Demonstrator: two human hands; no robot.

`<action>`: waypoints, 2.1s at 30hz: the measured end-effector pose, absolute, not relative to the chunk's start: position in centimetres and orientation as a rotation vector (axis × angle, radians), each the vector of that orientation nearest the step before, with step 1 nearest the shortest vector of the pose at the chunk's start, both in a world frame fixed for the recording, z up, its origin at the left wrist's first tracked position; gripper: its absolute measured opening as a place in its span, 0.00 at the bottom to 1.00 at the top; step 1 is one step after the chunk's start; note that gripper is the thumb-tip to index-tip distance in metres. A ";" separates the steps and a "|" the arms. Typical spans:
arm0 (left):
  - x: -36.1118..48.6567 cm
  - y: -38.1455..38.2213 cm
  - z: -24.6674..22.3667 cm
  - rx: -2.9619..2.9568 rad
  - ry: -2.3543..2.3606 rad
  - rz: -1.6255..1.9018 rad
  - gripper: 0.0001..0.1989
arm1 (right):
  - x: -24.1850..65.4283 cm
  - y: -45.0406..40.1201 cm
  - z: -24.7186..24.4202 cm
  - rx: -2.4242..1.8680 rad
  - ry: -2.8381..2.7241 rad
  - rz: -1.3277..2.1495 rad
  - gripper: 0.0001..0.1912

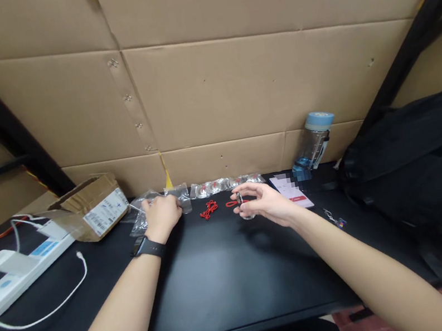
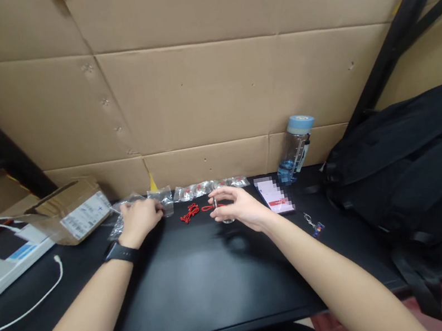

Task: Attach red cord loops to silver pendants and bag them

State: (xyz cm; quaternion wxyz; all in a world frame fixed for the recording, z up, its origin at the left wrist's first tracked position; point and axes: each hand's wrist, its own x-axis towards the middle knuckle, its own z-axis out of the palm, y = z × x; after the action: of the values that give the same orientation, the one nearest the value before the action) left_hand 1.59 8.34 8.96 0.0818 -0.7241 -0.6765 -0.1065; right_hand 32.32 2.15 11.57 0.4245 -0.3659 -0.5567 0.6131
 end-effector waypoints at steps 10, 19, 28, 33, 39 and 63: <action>1.4 8.3 8.9 -2.172 -1.998 -0.167 0.15 | 32.6 2.2 12.4 -0.930 -1.406 1.484 0.23; 1.9 8.0 9.1 -2.077 -1.940 -0.247 0.19 | 33.0 2.6 12.3 -0.930 -1.421 1.464 0.23; 4.2 5.1 11.9 -2.170 -1.709 -0.579 0.16 | 41.7 6.5 13.6 -1.366 -1.440 0.523 0.25; 8.6 0.6 12.2 -2.548 -1.299 -0.543 0.11 | 46.5 7.8 12.7 -1.604 -1.430 0.298 0.26; 10.9 -1.4 11.5 -2.837 -1.101 -0.339 0.10 | 42.9 6.5 13.2 -1.476 -1.791 0.418 0.24; 7.3 -3.3 11.2 -3.020 -1.225 0.146 0.26 | 33.2 0.2 13.7 -1.150 -2.716 0.581 0.13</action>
State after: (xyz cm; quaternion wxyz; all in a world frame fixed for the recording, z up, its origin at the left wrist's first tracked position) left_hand 7.29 -3.28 11.19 -0.0602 -0.9241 -0.3747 0.0448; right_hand 33.17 0.20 13.71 0.0676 -0.3818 -0.9014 0.1927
